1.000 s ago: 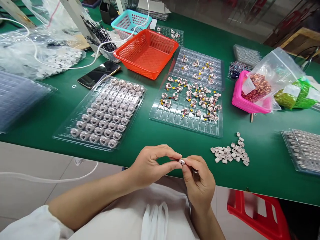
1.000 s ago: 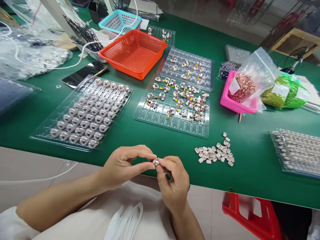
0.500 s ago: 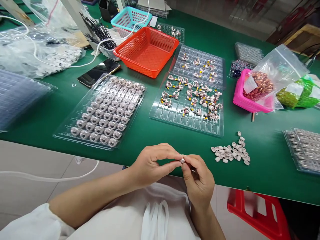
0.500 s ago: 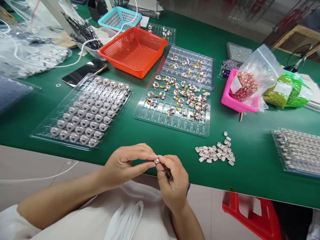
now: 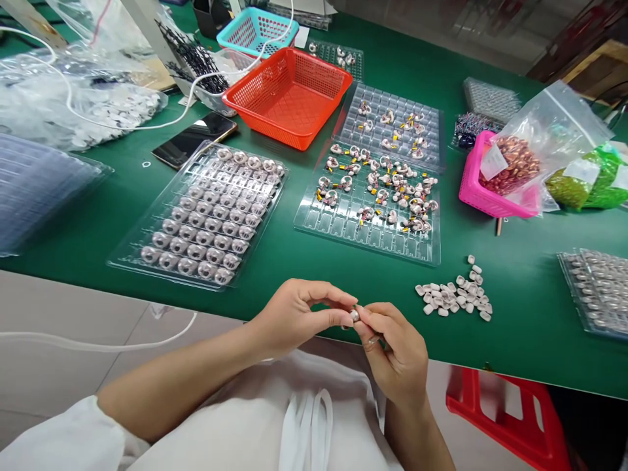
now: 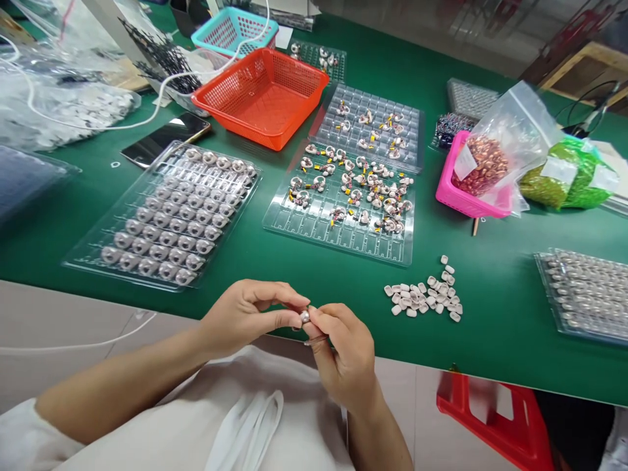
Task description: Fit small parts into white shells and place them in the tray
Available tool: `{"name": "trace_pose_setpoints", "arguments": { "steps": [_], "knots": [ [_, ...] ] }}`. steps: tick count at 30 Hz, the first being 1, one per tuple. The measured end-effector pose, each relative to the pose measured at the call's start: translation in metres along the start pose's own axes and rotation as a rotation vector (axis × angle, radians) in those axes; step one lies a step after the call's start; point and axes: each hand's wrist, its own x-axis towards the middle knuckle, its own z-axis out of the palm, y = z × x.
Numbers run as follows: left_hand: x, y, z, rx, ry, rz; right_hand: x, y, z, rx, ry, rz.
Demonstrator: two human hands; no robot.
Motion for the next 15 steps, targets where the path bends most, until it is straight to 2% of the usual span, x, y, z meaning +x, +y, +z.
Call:
{"name": "trace_pose_setpoints", "arguments": {
  "steps": [2, 4, 8, 15],
  "knots": [
    [0.003, 0.003, -0.004, -0.062, -0.051, -0.127, 0.002, -0.001, -0.003, 0.060, -0.050, 0.023],
    [0.006, 0.006, -0.008, -0.089, -0.115, -0.180, 0.004, -0.002, -0.005, 0.118, -0.086, 0.047],
    [0.008, 0.007, -0.012, -0.082, -0.185, -0.207, 0.006, -0.004, -0.006, 0.142, -0.126, 0.058],
    [0.006, 0.001, -0.010, -0.159, -0.183, -0.207, 0.007, -0.002, -0.003, 0.184, -0.133, 0.056]
  ]
}}
